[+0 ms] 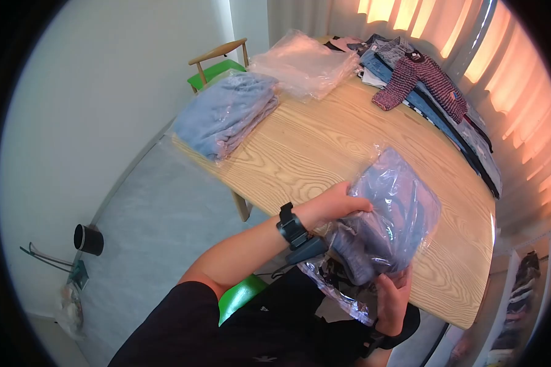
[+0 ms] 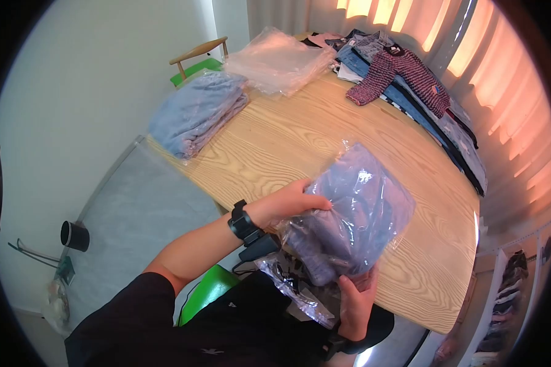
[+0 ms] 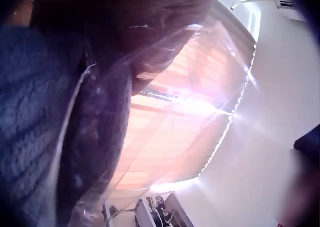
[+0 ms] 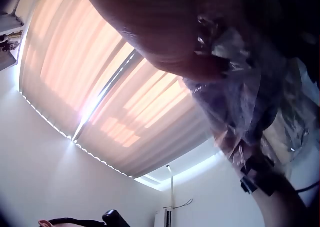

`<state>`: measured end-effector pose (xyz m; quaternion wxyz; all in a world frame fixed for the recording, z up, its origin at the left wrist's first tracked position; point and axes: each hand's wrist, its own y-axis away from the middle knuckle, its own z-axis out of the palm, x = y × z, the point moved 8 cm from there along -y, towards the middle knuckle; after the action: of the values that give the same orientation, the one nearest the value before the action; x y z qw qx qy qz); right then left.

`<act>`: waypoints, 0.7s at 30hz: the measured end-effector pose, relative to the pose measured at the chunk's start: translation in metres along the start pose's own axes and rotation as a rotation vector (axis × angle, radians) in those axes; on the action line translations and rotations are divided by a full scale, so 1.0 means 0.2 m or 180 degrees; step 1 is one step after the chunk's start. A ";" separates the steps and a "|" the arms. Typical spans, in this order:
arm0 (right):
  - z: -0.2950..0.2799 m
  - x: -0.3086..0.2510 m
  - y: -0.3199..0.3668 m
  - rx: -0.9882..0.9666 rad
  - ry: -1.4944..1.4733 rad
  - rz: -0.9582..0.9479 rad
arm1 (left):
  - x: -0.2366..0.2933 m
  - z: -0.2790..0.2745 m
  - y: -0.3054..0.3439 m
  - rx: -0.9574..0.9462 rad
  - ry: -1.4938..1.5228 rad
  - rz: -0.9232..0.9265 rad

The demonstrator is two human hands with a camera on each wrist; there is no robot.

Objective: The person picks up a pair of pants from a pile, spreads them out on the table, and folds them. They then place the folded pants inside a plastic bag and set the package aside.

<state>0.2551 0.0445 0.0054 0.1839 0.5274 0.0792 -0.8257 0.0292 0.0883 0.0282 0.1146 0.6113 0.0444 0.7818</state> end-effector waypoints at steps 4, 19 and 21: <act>0.02 -0.04 0.03 -0.0067 -0.0243 -0.0099 | 0.11 -0.08 0.15 0.0574 0.0324 0.0556; -0.02 -0.01 0.02 -0.0247 -0.0929 -0.0006 | 1.01 -1.61 1.05 0.2401 0.0337 0.1472; -0.01 -0.01 0.02 -0.0253 -0.0952 -0.0017 | 1.00 -1.76 1.02 0.2103 0.0428 0.1282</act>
<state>0.2600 0.0416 0.0059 0.2122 0.3906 0.0849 -0.8917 -0.3822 -0.0374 0.1732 -0.2472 0.5592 0.1803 0.7705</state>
